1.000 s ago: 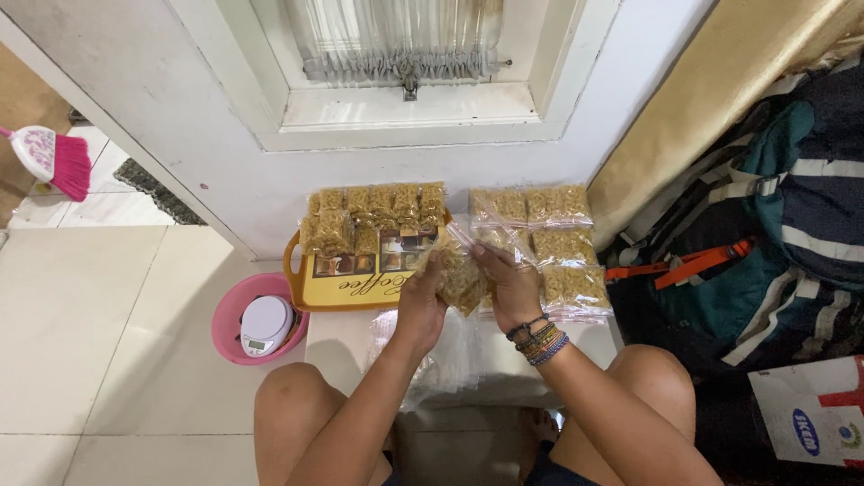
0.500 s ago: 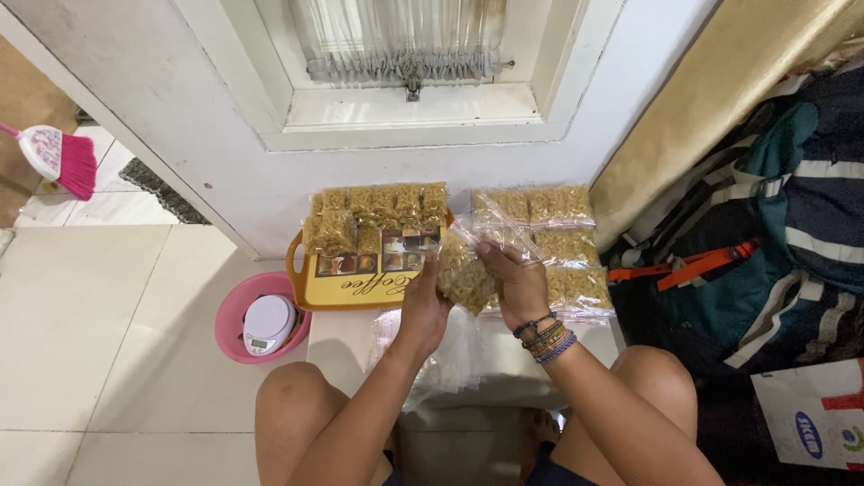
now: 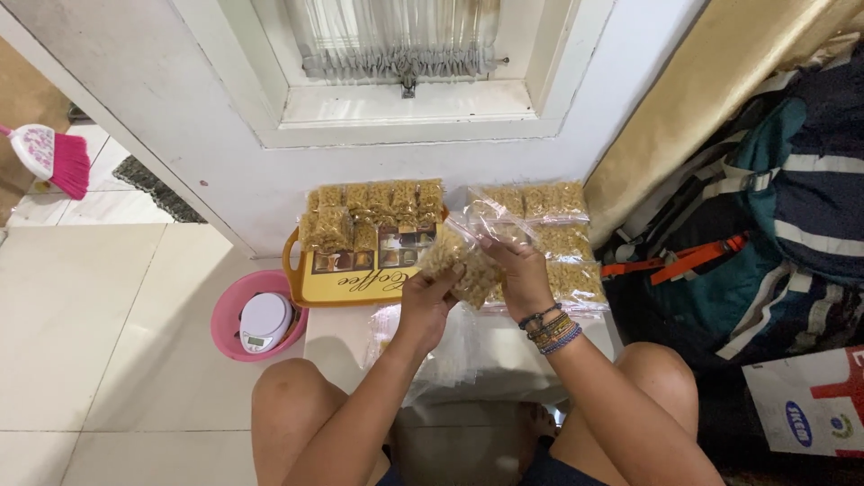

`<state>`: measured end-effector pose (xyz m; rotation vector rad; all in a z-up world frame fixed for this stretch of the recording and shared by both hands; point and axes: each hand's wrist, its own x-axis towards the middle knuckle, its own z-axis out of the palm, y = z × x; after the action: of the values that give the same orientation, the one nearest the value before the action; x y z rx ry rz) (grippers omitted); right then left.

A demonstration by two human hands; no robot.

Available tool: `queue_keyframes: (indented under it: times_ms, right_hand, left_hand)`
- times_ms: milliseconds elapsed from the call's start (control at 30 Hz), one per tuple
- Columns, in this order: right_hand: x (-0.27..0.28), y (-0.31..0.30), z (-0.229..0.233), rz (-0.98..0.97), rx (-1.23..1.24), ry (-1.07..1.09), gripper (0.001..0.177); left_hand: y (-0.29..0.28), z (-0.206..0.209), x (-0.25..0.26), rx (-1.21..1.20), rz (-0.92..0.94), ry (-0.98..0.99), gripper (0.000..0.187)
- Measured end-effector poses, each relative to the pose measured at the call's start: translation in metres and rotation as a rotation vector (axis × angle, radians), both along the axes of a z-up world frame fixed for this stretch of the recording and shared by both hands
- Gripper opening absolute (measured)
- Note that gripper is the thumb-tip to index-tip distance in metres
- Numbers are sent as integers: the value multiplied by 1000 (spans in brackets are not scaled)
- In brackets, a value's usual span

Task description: Packing small individual snack bags into a larger plastic bag for bulk packaging

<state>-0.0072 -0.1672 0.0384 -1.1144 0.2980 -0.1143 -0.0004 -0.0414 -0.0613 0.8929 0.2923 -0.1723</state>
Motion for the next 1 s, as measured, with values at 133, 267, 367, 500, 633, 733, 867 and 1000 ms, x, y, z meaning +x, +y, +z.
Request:
queue_keyframes:
  times_ms: [133,267,367,500,633,733,867,1000]
  right_hand:
    - [21,-20,-56,15,-10,-44,16]
    - [11,-18,-45,23,-14,-66,19]
    - [6,-20,-39,28,-40,-95,24]
    - [-16,-9,6,18,-66,-131,19]
    - [-16,-21,11,57,-107,-158,19]
    - [-19,-25,17,106,-142,-178,21]
    - [-23,-27,17,241,-276,-165,25]
    - [-22,-27,14,304,-274,-184,27]
  left_hand:
    - [0,24,-9,-40,9,26,42]
    - [0,34,-16,20,-13,-5,40]
    - [-1,57,-28,46,-3,-9,39]
    - [2,53,-25,116,-28,12,63]
    - [25,127,-43,202,-20,9,79]
    - [37,111,-34,291,-43,-146,70]
    - [40,75,-23,410,-141,-315,42]
    - [33,51,-18,413,-81,-300,19]
